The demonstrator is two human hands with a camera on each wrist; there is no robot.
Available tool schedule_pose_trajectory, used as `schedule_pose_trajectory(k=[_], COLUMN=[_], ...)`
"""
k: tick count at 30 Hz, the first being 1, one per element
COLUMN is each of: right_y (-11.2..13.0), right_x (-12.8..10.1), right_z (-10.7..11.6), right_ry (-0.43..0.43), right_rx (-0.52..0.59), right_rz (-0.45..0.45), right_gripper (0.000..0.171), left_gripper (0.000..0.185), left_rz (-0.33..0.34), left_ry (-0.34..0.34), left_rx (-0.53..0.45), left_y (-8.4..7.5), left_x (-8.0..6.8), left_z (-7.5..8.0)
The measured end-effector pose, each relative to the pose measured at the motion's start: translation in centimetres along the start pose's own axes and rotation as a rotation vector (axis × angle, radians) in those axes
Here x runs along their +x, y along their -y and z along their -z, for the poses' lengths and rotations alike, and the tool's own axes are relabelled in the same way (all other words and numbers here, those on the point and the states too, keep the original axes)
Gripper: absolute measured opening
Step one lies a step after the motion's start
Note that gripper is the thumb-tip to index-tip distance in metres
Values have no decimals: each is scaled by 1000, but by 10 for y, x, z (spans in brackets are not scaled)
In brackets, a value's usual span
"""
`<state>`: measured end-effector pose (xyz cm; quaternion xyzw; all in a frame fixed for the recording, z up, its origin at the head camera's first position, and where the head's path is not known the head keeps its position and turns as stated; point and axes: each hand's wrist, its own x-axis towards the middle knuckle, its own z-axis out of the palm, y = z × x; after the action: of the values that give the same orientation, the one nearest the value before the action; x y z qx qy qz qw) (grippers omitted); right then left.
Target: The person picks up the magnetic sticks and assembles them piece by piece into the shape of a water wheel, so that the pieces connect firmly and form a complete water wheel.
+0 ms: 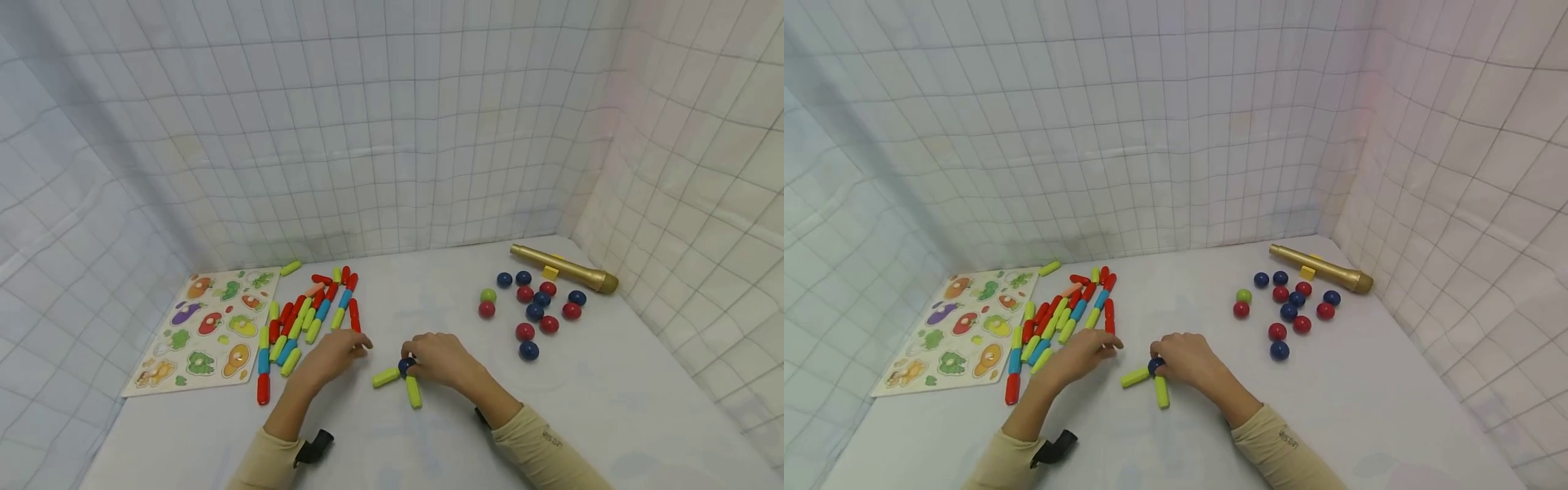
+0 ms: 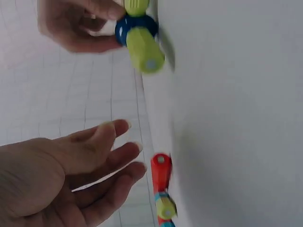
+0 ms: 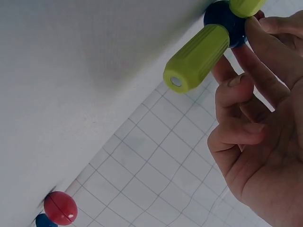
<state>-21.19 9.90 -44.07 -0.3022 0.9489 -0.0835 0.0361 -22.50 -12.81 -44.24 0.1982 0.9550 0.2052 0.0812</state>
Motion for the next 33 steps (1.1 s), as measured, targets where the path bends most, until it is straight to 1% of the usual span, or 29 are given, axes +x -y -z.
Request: schedule_pose_trajectory(k=[2, 3, 5, 7, 10, 13, 15, 16, 19, 22, 26, 28, 30, 33], right_y=[1, 2, 2, 3, 4, 4, 3, 3, 2, 2, 3, 3, 4, 4], right_x=[0, 0, 0, -1, -1, -1, -1, -1, 0, 0, 0, 0, -1, -1], right_z=[-1, -1, -2, -2, -3, -3, -3, -3, -2, -2, 0, 0, 0, 0], right_ry=[4, 4, 7, 7, 6, -4, -7, -9, -16, -17, -7, -1, 4, 15], right_rx=[-2, -5, -9, -14, -21, -28, -28, -29, -33, -27, -8, -2, 2, 15], right_rz=[2, 1, 3, 11, 13, 13, 16, 19, 32, 38, 30, 24, 18, 15], right_gripper=[20, 20, 20, 21, 22, 23, 23, 23, 22, 21, 21, 21, 21, 21], left_gripper=[22, 24, 30, 37, 46, 49, 45, 40, 26, 20, 23, 27, 35, 51], left_rz=[57, 80, 113, 114, 98, 67, 58, 60, 83, 100, 100, 105, 119, 143], left_ry=[-77, -105, -126, -121, -79, -43, -46, -57, -105, -149, -170, -172, -165, -145], left_rx=[41, 68, 133, 187, 264, 295, 301, 289, 241, 226, 261, 263, 244, 214], left_y=[12, 17, 23, 26, 25, 22, 21, 21, 20, 18, 16, 15, 15, 15], left_x=[-2, -3, -4, -5, -6, -8, -8, -8, -7, -5, -3, -2, -1, 2], left_z=[5, 7, 7, 4, 0, -2, -3, -2, -1, 0, 1, 0, -1, -5])
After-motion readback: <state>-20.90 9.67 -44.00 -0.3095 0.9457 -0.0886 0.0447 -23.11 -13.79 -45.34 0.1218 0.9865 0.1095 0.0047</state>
